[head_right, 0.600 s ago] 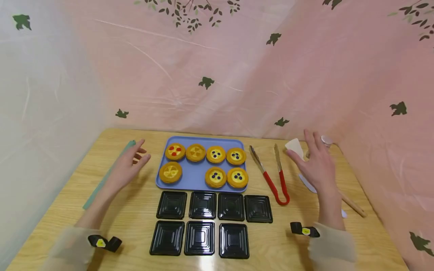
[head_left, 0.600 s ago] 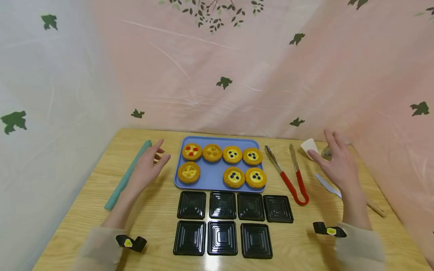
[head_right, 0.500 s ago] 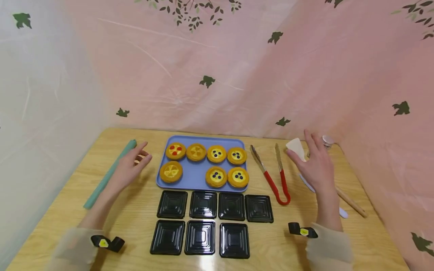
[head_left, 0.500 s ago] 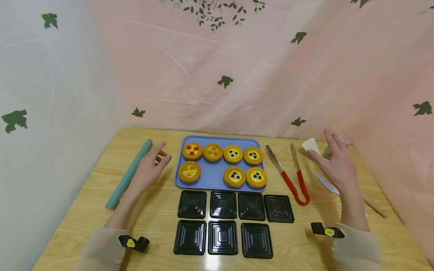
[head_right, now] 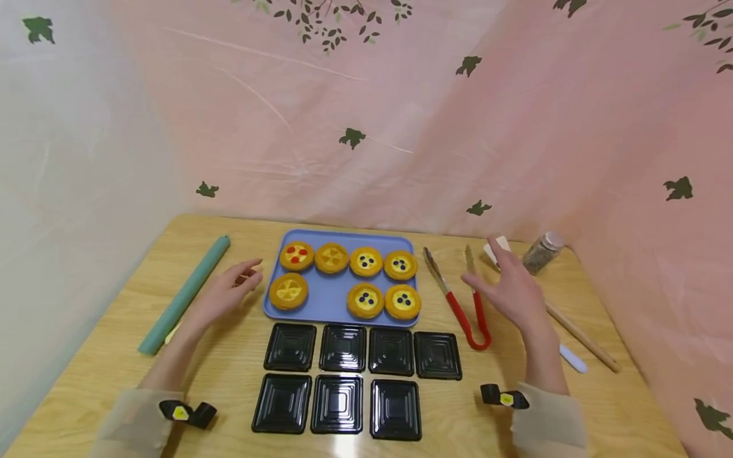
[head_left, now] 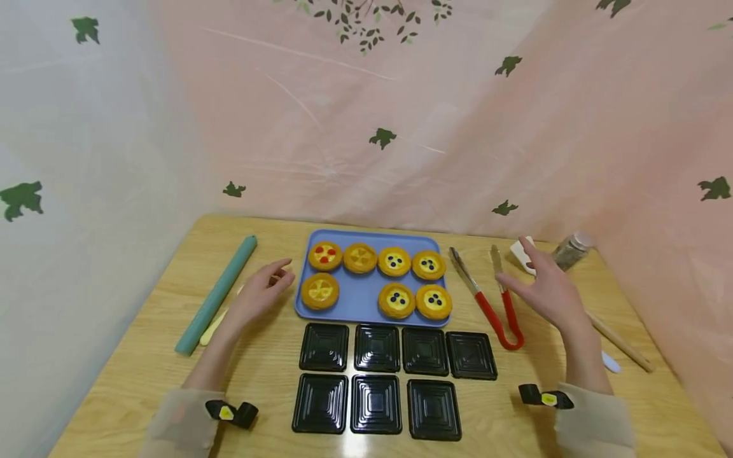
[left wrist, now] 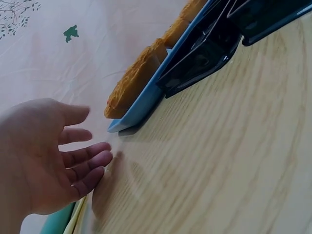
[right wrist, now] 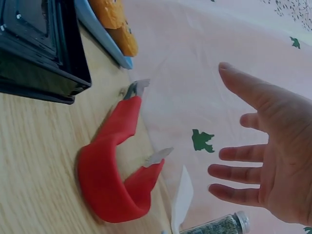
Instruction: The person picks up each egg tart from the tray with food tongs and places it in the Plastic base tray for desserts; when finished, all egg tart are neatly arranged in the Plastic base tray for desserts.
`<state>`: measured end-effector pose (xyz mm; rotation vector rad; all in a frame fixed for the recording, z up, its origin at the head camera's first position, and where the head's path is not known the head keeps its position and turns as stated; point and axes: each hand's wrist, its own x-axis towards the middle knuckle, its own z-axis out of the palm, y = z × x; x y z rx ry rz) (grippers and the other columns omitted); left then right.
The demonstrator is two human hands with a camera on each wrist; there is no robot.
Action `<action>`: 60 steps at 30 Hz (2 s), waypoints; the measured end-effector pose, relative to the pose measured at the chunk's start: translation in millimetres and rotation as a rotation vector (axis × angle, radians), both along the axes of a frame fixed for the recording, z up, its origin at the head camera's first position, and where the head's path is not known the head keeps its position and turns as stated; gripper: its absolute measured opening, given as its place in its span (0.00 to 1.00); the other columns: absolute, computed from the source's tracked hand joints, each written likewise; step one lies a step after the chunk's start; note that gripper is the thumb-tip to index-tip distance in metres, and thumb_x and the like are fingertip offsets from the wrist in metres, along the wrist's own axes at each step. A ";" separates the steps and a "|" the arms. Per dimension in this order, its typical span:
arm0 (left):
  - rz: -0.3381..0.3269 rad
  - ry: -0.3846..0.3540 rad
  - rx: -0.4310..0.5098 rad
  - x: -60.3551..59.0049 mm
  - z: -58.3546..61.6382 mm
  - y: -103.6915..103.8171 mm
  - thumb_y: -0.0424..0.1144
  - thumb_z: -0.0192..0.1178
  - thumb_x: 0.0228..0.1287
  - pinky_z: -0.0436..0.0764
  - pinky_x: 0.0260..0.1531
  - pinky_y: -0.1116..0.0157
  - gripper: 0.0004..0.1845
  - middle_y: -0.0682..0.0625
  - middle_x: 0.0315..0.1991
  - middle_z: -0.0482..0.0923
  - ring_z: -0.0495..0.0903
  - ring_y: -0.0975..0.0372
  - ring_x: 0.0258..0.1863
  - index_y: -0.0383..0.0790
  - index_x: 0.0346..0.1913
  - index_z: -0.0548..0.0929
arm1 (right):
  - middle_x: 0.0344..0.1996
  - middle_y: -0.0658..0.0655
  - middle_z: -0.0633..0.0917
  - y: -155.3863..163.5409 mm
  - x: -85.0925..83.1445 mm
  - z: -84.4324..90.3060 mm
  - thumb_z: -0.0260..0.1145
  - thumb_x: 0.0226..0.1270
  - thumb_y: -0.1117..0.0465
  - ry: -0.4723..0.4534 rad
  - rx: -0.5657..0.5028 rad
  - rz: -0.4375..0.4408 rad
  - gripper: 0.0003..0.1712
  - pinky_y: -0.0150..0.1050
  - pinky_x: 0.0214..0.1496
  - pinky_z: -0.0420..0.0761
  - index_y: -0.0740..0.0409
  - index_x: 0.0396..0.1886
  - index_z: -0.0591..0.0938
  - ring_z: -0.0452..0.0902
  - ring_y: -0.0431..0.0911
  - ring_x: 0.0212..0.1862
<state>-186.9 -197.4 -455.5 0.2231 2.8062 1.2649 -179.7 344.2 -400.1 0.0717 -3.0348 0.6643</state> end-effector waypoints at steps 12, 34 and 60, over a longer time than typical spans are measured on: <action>-0.064 0.035 -0.026 0.7 -5.7 1.3 0.36 0.59 0.73 0.78 0.54 0.53 0.24 0.39 0.49 0.84 0.81 0.53 0.47 0.31 0.68 0.76 | 0.76 0.76 0.61 -4.3 0.1 -4.9 0.64 0.63 0.26 -0.145 0.050 0.064 0.64 0.72 0.53 0.76 0.49 0.86 0.46 0.71 0.73 0.66; -0.164 -0.020 -0.059 -2.3 -9.7 -2.9 0.39 0.63 0.69 0.75 0.47 0.61 0.27 0.41 0.46 0.81 0.76 0.58 0.43 0.28 0.68 0.76 | 0.76 0.79 0.59 -8.4 -1.9 -16.0 0.72 0.60 0.31 -0.245 0.074 0.178 0.69 0.73 0.68 0.66 0.67 0.83 0.47 0.59 0.77 0.73; -0.170 -0.017 -0.086 -1.0 -8.0 -1.7 0.39 0.62 0.70 0.72 0.44 0.63 0.27 0.43 0.45 0.79 0.73 0.59 0.41 0.29 0.68 0.76 | 0.70 0.85 0.58 -12.5 1.3 -20.0 0.74 0.58 0.33 -0.373 0.053 0.130 0.74 0.70 0.61 0.74 0.72 0.82 0.41 0.69 0.72 0.62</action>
